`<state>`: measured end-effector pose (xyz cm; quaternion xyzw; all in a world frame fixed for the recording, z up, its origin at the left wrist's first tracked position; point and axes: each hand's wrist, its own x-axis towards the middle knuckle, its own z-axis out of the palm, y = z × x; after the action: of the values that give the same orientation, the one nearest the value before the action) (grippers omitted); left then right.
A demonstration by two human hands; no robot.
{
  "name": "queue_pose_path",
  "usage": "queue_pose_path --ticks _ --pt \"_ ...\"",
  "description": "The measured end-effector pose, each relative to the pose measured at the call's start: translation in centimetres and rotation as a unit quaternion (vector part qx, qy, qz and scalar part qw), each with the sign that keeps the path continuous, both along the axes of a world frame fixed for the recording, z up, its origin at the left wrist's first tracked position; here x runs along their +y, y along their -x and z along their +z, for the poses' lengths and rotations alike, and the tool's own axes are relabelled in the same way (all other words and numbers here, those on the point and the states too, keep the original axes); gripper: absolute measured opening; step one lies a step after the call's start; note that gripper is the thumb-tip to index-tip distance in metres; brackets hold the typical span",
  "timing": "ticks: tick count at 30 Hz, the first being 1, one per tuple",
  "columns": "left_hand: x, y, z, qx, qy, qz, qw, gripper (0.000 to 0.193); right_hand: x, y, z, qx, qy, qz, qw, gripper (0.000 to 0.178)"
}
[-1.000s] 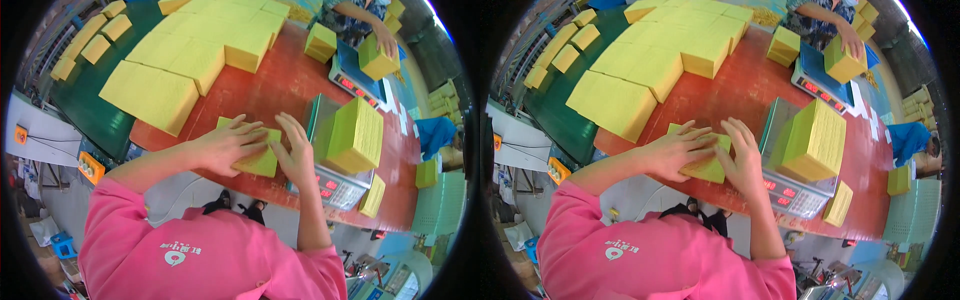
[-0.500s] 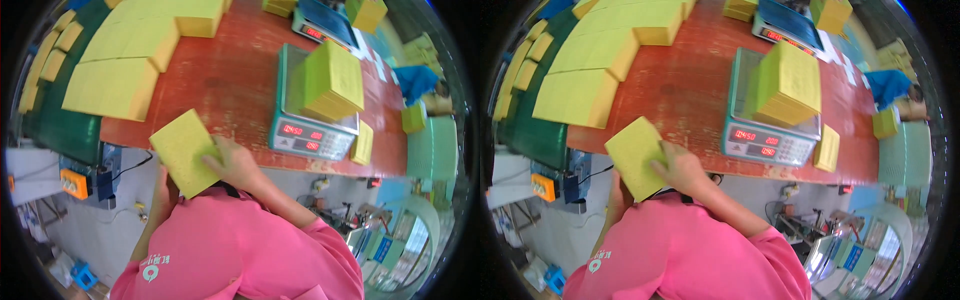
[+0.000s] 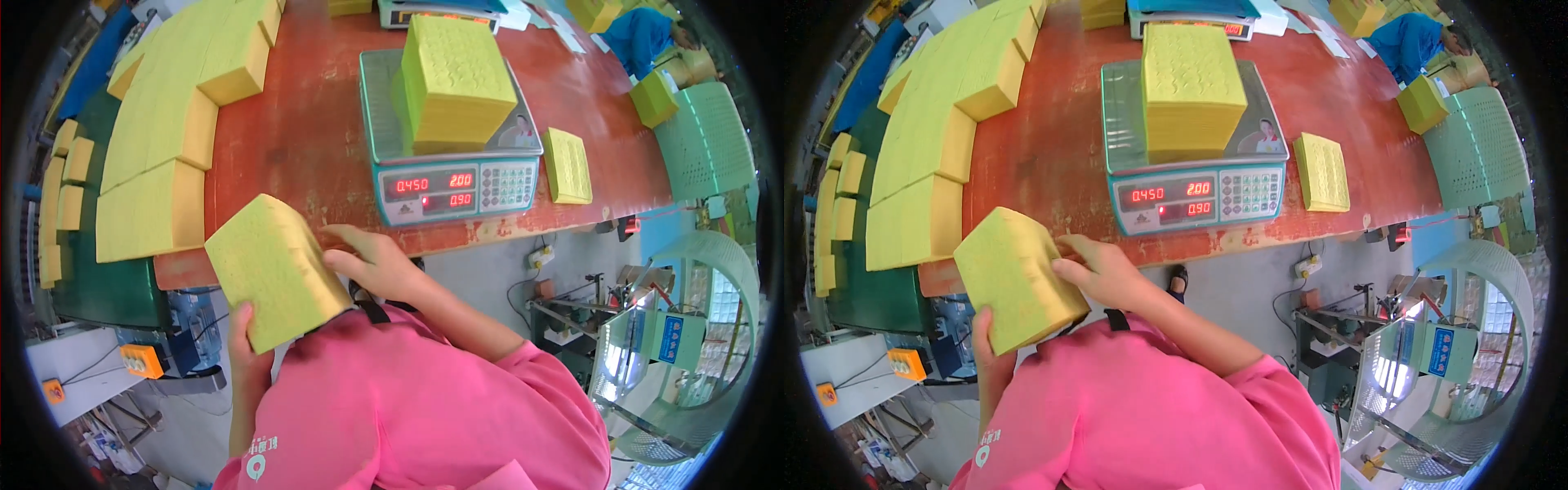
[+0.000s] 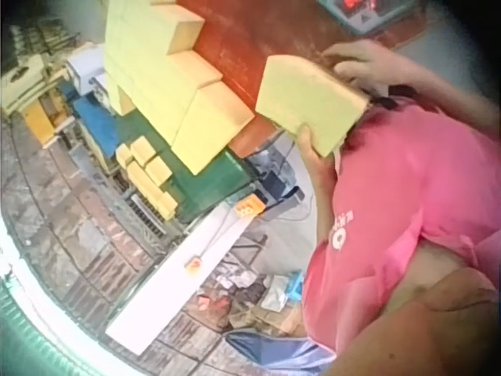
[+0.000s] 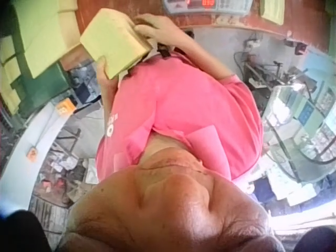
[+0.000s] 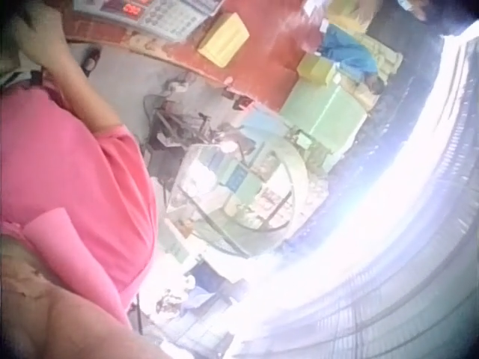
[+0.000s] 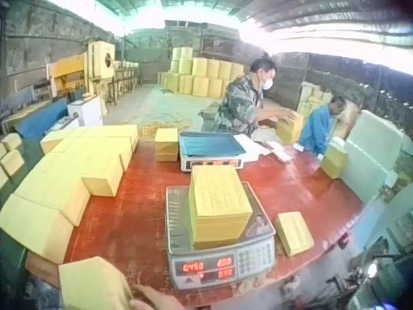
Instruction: Weighing stacks of yellow paper on a digital scale in a factory setting.
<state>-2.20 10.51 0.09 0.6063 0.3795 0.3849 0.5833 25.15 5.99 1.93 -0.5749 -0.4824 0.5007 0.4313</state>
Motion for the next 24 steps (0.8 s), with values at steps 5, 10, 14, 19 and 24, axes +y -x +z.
queue_pose_path --ticks 5,10,14,19,24 --pt "3.1 -9.5 8.7 -0.267 0.217 -0.104 0.933 0.035 -2.3 -7.3 5.1 0.133 -0.078 -0.125 0.980 0.054" --pt "9.1 -23.2 14.3 -0.144 -0.211 -0.164 0.953 0.042 0.6 -17.3 13.5 -0.025 -0.185 -0.259 0.948 0.047" --pt "12.6 -32.3 19.5 -0.134 0.154 -0.226 0.953 0.055 3.7 -25.4 14.1 0.067 -0.144 -0.250 0.955 0.038" --pt "13.8 -35.0 17.7 -0.020 0.137 -0.200 0.970 0.071 5.5 -27.9 11.1 0.145 -0.083 -0.226 0.960 0.035" --pt "13.5 -35.2 17.2 -0.025 0.139 -0.203 0.969 0.071 5.7 -29.0 9.6 0.151 -0.085 -0.218 0.960 0.033"
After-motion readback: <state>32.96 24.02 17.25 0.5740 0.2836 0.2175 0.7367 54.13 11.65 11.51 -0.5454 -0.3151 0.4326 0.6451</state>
